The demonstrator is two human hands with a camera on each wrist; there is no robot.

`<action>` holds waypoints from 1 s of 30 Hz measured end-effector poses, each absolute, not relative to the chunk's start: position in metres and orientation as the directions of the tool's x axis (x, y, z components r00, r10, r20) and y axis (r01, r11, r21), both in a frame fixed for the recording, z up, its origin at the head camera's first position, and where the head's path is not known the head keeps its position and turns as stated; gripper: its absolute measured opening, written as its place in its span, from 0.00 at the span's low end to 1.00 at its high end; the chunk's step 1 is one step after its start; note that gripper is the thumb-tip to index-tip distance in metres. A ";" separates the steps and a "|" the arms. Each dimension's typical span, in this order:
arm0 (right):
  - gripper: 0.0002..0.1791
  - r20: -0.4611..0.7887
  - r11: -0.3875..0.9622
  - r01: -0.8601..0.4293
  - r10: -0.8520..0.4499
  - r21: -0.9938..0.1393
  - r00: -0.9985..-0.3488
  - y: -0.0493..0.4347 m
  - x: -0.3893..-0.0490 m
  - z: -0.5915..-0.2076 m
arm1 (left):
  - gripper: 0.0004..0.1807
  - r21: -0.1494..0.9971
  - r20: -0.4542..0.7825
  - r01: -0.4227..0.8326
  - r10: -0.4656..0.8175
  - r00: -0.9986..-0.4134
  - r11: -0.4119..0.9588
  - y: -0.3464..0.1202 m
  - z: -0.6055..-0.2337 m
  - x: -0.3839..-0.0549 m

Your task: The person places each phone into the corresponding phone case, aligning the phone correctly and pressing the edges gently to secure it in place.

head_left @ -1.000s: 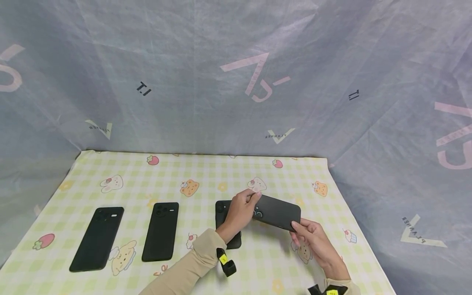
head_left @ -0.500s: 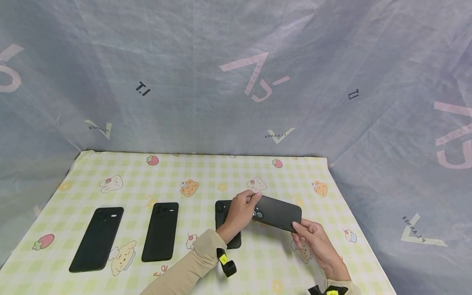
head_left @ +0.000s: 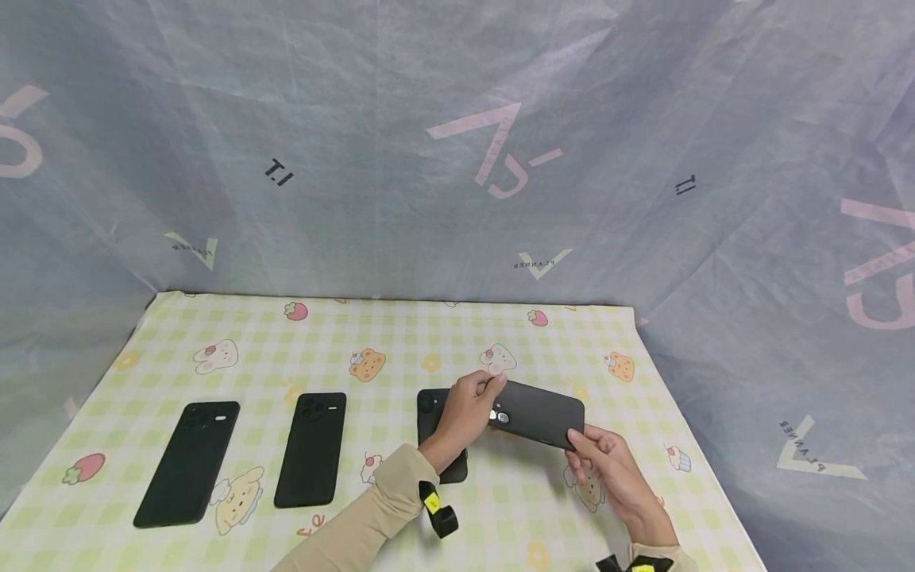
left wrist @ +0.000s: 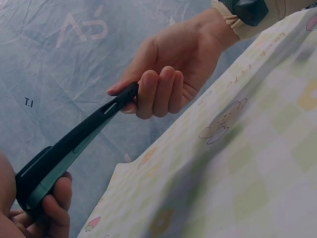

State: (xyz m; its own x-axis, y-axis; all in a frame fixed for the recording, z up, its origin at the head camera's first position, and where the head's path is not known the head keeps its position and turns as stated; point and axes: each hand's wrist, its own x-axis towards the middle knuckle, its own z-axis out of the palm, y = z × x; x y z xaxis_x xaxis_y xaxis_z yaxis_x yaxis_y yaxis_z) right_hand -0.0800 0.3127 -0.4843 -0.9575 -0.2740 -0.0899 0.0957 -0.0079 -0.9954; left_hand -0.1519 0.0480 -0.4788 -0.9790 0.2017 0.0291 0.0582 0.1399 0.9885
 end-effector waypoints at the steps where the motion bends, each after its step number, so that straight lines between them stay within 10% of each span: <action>1: 0.15 -0.095 -0.009 0.101 -0.271 -0.995 -0.958 0.312 -0.080 -0.484 | 0.18 0.989 0.023 0.052 0.206 -0.978 0.138 0.048 -0.479 -0.152; 30: 0.14 -0.135 -0.041 0.144 -0.177 -0.989 -0.975 0.311 -0.083 -0.480 | 0.18 0.980 -0.094 -0.168 0.487 -0.868 -0.111 0.027 -0.476 -0.141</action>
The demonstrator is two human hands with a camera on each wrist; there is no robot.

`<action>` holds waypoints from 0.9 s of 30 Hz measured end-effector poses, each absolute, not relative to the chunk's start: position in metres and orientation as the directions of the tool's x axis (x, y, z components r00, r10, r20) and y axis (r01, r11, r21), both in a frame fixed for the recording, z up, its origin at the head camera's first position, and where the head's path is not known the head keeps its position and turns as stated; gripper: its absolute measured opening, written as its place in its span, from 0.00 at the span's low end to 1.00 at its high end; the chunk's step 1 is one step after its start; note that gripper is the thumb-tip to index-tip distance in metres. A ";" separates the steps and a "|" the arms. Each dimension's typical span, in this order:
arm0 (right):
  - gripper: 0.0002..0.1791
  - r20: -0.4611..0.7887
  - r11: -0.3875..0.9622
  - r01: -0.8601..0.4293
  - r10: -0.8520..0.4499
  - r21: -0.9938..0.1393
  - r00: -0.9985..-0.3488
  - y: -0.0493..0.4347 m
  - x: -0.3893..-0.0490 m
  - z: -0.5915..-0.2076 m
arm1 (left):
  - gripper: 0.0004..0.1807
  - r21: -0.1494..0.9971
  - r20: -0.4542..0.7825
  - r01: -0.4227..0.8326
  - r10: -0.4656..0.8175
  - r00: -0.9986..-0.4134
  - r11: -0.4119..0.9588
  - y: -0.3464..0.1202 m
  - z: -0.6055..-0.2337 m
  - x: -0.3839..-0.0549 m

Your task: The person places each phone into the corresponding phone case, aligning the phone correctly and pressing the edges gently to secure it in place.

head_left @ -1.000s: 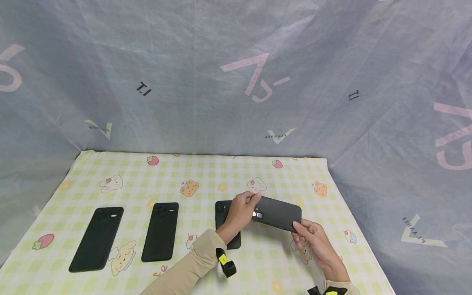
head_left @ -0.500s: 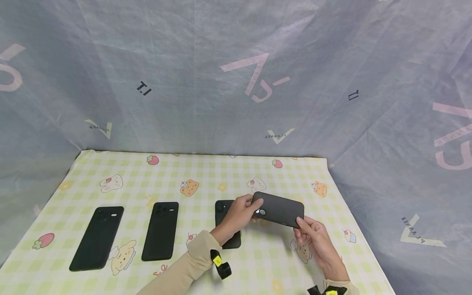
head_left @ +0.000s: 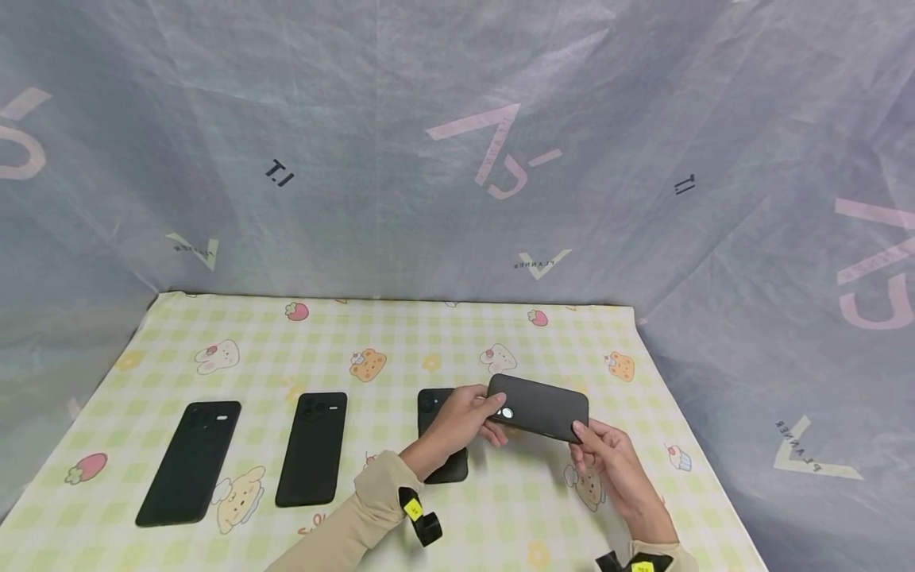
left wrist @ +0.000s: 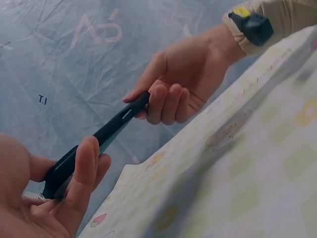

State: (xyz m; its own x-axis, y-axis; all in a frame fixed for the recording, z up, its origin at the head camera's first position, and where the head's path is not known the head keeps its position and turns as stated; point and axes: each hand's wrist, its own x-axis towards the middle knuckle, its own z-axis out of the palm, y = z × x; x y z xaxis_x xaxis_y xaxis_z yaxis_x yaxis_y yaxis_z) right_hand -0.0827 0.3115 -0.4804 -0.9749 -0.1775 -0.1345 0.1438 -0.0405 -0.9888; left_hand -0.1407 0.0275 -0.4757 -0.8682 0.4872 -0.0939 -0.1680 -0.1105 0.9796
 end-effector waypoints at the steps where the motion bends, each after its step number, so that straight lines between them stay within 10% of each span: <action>1: 0.14 -0.134 -0.035 0.143 -0.181 -0.989 -0.974 0.312 -0.083 -0.480 | 0.18 0.979 -0.095 -0.171 0.488 -0.868 -0.113 0.028 -0.476 -0.140; 27: 0.17 -0.203 0.045 0.200 -0.078 -0.979 -0.976 0.316 -0.101 -0.471 | 0.16 0.982 -0.077 -0.154 0.517 -0.852 -0.107 0.029 -0.481 -0.129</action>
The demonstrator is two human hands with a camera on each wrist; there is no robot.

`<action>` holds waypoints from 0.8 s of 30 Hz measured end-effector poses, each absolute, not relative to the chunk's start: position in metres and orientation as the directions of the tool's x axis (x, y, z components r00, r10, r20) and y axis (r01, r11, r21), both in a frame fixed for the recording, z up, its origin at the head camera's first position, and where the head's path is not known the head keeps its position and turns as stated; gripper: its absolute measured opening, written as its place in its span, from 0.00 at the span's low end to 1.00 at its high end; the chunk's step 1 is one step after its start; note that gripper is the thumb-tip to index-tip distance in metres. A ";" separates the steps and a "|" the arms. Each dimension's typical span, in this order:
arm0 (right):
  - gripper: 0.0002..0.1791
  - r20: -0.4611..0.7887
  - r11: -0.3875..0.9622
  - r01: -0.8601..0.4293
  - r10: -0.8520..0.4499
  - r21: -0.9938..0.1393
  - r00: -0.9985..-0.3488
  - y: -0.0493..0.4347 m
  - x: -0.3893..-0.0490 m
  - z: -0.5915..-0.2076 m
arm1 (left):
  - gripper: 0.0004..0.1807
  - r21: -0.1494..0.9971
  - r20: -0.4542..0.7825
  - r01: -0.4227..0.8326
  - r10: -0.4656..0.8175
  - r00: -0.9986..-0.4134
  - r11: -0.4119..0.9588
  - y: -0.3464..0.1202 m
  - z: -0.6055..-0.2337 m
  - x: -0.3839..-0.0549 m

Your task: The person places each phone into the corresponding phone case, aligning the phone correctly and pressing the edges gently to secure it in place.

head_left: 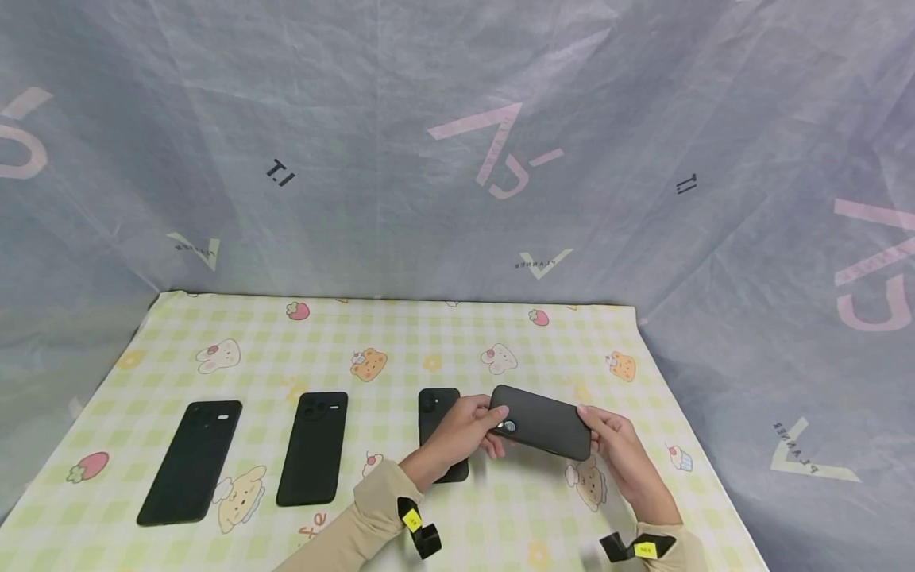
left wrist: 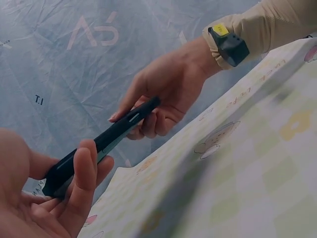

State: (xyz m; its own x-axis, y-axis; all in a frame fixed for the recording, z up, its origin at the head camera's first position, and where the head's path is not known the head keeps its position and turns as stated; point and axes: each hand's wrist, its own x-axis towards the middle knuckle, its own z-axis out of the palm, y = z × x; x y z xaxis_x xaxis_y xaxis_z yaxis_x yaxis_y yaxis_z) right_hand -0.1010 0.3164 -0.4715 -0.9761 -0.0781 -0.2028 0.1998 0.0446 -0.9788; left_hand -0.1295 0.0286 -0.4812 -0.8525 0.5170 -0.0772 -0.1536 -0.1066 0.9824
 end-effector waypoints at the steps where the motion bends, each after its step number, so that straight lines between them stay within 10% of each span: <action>1: 0.17 -0.198 0.044 0.194 -0.084 -0.980 -0.977 0.317 -0.101 -0.471 | 0.16 0.982 -0.075 -0.152 0.519 -0.852 -0.107 0.028 -0.481 -0.129; 24: 0.15 -0.214 0.060 0.215 0.034 -0.975 -0.976 0.311 -0.102 -0.474 | 0.14 0.971 -0.110 -0.203 0.512 -0.852 -0.129 0.028 -0.483 -0.126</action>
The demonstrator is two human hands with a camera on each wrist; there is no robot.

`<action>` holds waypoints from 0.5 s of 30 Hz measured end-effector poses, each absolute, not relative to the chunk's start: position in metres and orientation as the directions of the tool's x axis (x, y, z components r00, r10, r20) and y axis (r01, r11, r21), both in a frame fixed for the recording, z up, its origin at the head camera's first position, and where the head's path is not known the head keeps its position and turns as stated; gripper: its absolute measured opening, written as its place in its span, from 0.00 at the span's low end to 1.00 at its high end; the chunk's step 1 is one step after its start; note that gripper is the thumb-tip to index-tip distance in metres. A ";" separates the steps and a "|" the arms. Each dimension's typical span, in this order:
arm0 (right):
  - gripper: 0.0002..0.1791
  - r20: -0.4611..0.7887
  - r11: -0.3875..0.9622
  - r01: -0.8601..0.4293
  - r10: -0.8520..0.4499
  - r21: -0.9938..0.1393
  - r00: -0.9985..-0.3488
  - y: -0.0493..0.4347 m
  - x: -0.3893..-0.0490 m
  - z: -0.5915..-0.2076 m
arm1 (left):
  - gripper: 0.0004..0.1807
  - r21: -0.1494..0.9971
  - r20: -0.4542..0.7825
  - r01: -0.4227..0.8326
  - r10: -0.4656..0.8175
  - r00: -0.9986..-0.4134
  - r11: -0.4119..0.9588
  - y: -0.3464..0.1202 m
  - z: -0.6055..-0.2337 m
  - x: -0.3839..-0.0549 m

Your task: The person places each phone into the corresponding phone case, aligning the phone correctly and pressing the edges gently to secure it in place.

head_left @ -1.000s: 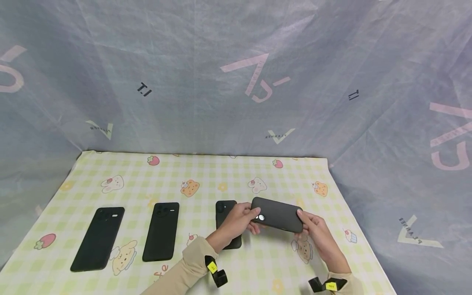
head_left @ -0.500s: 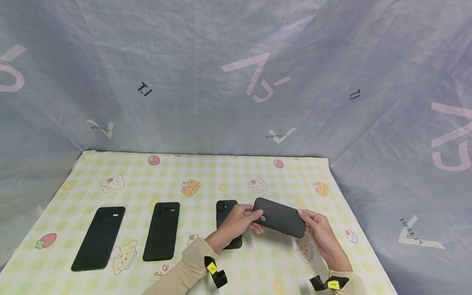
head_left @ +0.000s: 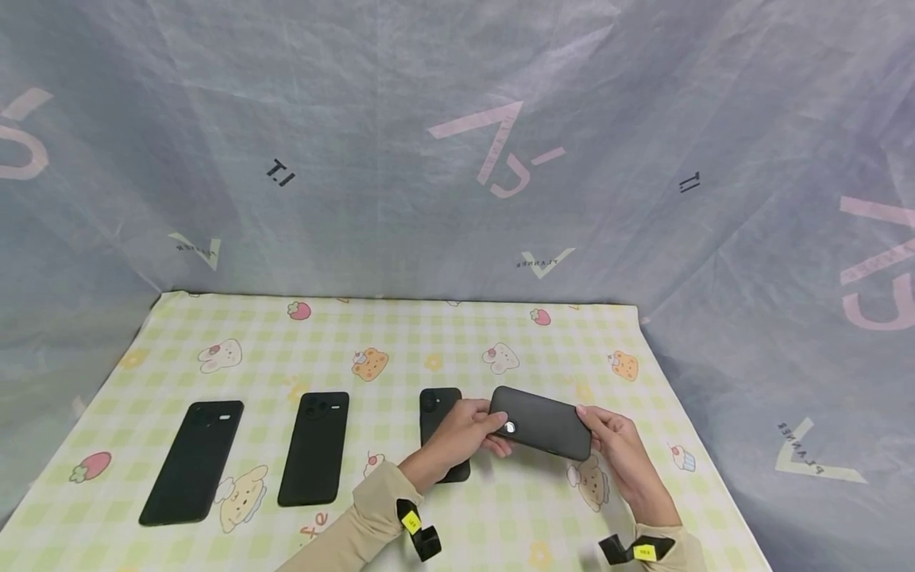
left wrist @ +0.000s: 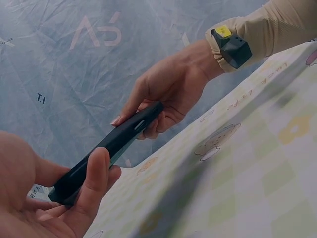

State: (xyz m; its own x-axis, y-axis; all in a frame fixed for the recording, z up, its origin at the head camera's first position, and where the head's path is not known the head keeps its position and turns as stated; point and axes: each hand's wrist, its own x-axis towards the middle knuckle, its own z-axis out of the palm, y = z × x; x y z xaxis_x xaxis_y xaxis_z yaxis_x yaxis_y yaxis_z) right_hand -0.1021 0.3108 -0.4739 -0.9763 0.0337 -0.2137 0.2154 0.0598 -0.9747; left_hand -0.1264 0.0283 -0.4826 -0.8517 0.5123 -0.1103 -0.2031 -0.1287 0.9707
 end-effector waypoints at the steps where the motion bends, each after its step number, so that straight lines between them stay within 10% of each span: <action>1: 0.15 -0.218 0.057 0.220 0.036 -0.974 -0.975 0.311 -0.102 -0.474 | 0.14 0.970 -0.111 -0.204 0.515 -0.850 -0.129 0.029 -0.483 -0.126; 15: 0.17 -0.197 0.052 0.200 0.056 -0.978 -0.979 0.310 -0.100 -0.474 | 0.11 0.973 -0.110 -0.197 0.514 -0.851 -0.118 0.031 -0.484 -0.129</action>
